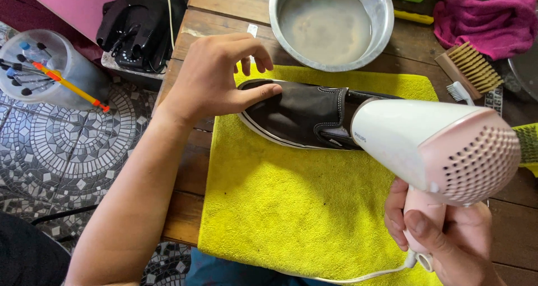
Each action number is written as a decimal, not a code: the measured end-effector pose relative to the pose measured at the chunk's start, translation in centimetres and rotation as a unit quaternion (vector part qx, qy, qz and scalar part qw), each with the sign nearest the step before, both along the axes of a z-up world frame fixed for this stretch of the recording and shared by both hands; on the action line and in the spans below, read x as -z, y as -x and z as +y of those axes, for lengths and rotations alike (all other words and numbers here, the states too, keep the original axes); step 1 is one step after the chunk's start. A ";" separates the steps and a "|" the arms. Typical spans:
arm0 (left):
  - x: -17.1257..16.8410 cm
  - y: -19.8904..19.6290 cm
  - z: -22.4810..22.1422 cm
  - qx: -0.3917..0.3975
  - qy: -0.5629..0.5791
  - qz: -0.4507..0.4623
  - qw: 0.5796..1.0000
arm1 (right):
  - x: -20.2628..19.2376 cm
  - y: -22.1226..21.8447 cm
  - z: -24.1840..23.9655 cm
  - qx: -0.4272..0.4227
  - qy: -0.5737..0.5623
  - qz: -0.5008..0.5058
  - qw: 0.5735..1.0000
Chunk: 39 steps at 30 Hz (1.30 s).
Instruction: A person uses a handheld hair dryer to dry the interior and exterior of a black slip-on shoe on a workbench.
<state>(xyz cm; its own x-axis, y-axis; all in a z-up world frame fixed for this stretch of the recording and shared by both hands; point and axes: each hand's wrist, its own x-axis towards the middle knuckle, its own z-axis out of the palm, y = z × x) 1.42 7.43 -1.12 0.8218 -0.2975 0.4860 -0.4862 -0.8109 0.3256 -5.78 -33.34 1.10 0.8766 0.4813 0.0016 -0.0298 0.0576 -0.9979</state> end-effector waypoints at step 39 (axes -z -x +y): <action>2.9 -1.3 0.8 0.038 0.099 0.083 0.991 | -6.5 -2.6 11.3 -0.050 0.131 0.034 0.990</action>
